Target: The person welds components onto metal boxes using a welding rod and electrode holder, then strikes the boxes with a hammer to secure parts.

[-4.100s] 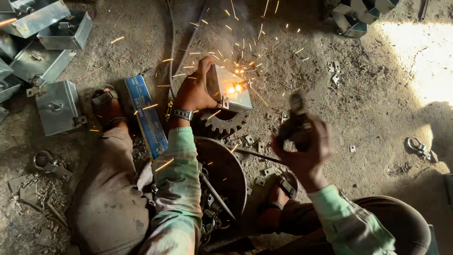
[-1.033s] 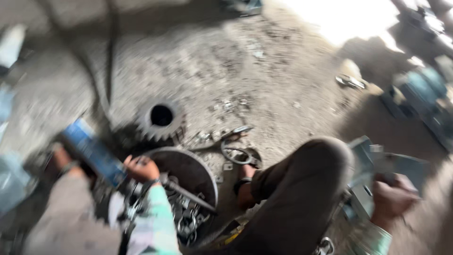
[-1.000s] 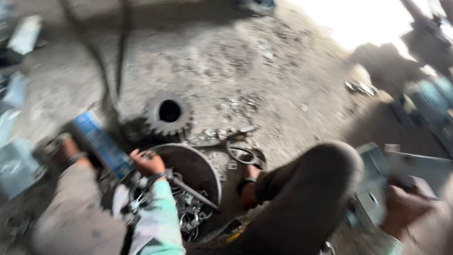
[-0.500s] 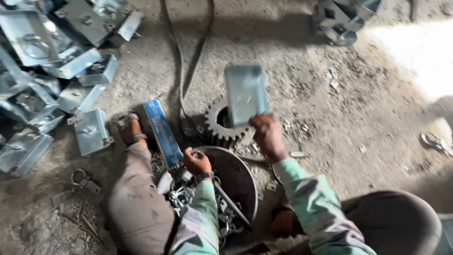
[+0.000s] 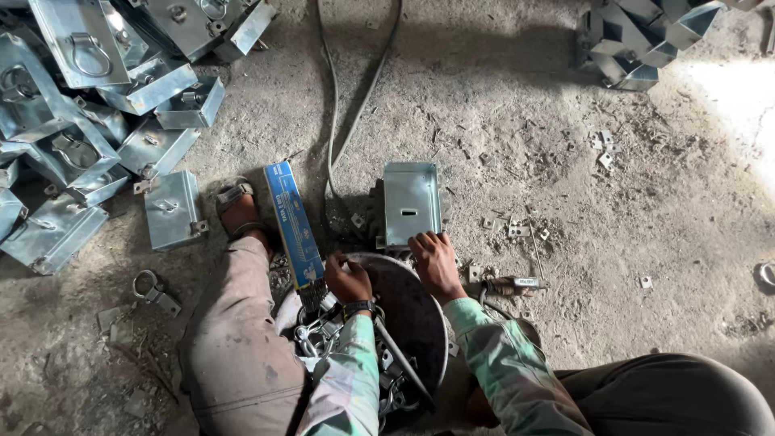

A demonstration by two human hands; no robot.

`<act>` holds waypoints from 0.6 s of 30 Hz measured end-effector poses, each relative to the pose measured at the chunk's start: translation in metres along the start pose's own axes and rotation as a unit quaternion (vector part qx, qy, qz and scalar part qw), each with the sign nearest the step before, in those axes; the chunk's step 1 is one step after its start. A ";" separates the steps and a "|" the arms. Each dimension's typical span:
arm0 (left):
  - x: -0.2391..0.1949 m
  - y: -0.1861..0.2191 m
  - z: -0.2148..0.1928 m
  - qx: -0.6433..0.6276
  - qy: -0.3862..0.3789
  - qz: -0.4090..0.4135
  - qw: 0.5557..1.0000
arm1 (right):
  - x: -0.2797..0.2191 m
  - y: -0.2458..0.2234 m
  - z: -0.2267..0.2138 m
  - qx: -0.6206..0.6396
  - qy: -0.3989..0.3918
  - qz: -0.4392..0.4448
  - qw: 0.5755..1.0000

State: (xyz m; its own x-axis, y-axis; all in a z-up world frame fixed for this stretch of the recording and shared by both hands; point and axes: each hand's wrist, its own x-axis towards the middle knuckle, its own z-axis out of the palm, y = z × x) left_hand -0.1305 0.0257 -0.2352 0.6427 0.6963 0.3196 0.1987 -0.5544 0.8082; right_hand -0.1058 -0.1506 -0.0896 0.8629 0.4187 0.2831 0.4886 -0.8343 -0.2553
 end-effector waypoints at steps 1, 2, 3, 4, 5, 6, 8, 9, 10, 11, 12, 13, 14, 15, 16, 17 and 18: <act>0.002 -0.001 0.000 0.000 0.000 0.001 1.000 | 0.000 0.001 0.002 -0.004 -0.006 0.007 1.000; 0.004 -0.002 -0.001 0.001 0.000 0.002 1.000 | 0.002 0.001 0.003 -0.007 -0.013 0.015 1.000; 0.004 -0.003 -0.001 -0.003 0.014 0.007 1.000 | 0.000 0.000 0.002 -0.011 -0.021 0.021 0.999; 0.007 -0.004 0.001 -0.007 0.027 0.012 1.000 | 0.001 0.000 -0.001 -0.021 0.012 0.003 1.000; 0.004 -0.006 -0.001 -0.006 0.038 0.013 0.999 | 0.000 -0.002 -0.007 -0.028 0.041 -0.015 0.999; 0.006 -0.007 0.002 -0.025 0.051 0.009 0.998 | 0.003 -0.006 -0.014 -0.035 0.069 -0.032 0.997; 0.014 -0.009 0.004 -0.121 0.069 -0.002 0.990 | 0.005 -0.020 -0.028 -0.035 0.166 -0.068 0.983; 0.022 -0.009 0.005 -0.201 0.075 -0.007 0.977 | 0.002 -0.027 -0.034 -0.019 0.166 -0.056 0.984; 0.027 -0.008 0.002 -0.149 0.086 -0.042 0.984 | -0.003 -0.033 -0.038 -0.004 0.165 -0.043 0.985; 0.040 -0.001 0.003 -0.104 0.101 -0.072 0.987 | -0.005 -0.038 -0.038 0.007 0.171 -0.033 0.985; 0.051 0.004 -0.003 -0.111 0.135 -0.034 0.984 | -0.012 -0.046 -0.032 0.053 0.150 -0.017 0.987; 0.061 0.012 -0.007 -0.121 0.167 0.007 0.978 | -0.018 -0.051 -0.021 0.096 0.132 -0.001 0.987; 0.068 0.020 -0.013 -0.142 0.162 -0.030 0.976 | -0.027 -0.053 -0.007 0.138 0.113 0.015 0.984; 0.078 0.027 -0.019 -0.164 0.156 -0.065 0.972 | -0.039 -0.056 0.010 0.154 0.075 -0.030 0.985; 0.086 0.033 -0.023 -0.185 0.150 -0.099 0.966 | -0.053 -0.059 0.031 0.169 0.036 -0.075 0.982; 0.095 0.037 -0.027 -0.215 0.152 -0.102 0.959 | -0.065 -0.063 0.056 0.156 -0.094 -0.072 0.981; 0.104 0.038 -0.029 -0.245 0.154 -0.104 0.952 | -0.077 -0.069 0.082 0.141 -0.223 -0.068 0.962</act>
